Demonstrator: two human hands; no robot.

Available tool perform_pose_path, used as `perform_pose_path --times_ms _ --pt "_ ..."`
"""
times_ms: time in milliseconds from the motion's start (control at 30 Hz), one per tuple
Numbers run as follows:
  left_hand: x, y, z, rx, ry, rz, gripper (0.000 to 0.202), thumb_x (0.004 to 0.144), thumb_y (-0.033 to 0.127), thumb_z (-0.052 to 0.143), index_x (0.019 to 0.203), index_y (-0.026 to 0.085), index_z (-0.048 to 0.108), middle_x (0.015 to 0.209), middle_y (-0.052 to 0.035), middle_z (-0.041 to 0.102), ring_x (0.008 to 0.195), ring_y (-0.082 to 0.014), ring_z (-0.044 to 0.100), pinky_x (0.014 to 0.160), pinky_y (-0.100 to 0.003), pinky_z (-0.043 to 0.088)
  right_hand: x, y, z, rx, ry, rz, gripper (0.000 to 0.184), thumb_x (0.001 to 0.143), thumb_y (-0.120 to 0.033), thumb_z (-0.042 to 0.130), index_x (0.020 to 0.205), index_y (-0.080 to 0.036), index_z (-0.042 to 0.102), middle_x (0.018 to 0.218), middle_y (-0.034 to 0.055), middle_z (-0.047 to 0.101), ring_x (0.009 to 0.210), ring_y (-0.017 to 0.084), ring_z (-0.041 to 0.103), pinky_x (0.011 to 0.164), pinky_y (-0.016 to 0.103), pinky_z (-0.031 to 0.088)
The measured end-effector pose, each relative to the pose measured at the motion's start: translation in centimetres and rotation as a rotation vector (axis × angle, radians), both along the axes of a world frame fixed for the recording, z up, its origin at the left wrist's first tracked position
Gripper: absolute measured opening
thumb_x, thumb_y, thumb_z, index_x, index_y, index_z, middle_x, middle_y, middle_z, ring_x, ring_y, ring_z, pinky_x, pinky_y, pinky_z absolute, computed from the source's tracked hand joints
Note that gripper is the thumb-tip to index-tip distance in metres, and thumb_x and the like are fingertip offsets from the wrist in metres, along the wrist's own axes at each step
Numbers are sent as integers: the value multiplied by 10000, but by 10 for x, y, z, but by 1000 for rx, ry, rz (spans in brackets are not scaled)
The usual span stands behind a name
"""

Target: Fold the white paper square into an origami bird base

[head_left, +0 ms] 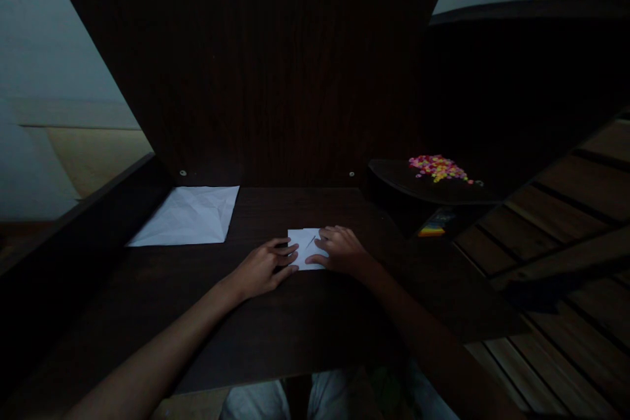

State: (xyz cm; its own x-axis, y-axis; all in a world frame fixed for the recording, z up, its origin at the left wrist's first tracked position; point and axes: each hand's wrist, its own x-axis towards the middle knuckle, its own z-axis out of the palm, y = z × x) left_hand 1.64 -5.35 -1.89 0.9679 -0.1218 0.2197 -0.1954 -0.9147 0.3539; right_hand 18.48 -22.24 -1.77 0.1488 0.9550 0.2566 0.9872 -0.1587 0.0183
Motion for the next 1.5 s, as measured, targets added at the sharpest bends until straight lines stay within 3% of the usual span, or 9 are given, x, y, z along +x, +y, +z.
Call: perform_pose_path --times_ms 67,167,300,433,567,667,800,1000,1500 --pt "0 3 1 -29 28 -9 344 925 301 480 1222 196 618 1334 -38 558 1300 -248 417 1068 -420 378 2 1 4 32 20 78 399 810 -562 595 829 -174 686 895 103 618 872 225 535 746 328 408" --pt "0 7 3 -89 48 -22 360 911 218 474 1250 219 596 1342 -21 552 1294 -230 416 1068 -413 374 -4 4 13 133 50 176 412 775 -511 657 999 -165 646 1019 122 582 923 248 501 773 358 409" --pt "1 7 4 -135 36 -23 412 864 107 474 1229 241 613 1296 -13 595 1251 -222 450 1049 -412 386 -16 7 20 183 92 121 345 760 -392 684 973 -128 614 1003 137 575 912 264 497 785 395 422" --pt "3 4 3 -164 -34 -9 413 826 52 491 1157 231 659 1183 -29 664 1155 -202 509 1009 -371 414 -18 10 6 184 145 269 398 821 -365 626 1160 -163 577 1228 150 539 1117 289 479 927 449 407" --pt "5 3 -1 -182 -117 28 307 843 104 534 1079 220 693 1065 -42 701 998 -194 557 906 -335 463 -15 15 -17 198 206 347 422 920 -329 492 1296 -135 495 1249 159 561 1172 262 494 988 448 419" --pt "5 4 -3 -179 -139 53 229 862 168 556 1028 213 707 1048 -49 699 948 -196 560 871 -333 465 -14 18 -24 223 237 346 394 932 -332 475 1269 -134 526 1217 160 578 1141 263 509 958 449 452" --pt "5 4 -4 -204 -130 109 184 885 219 553 954 206 723 975 -58 671 931 -193 564 860 -326 455 -16 19 -21 242 246 353 314 927 -329 491 1158 -151 606 1120 146 602 1038 252 525 888 433 482" --pt "7 2 -6 -267 -96 214 190 876 227 568 974 220 732 836 -44 628 823 -178 579 758 -291 454 -16 20 -21 231 304 301 291 912 -321 523 1137 -162 619 1003 116 581 926 224 506 832 395 470" --pt "9 -4 1 -319 -44 317 208 833 191 575 951 229 742 842 -43 657 844 -189 590 776 -301 455 -12 19 -21 210 297 262 209 912 -294 533 960 -191 709 1013 93 592 934 205 509 803 361 423"
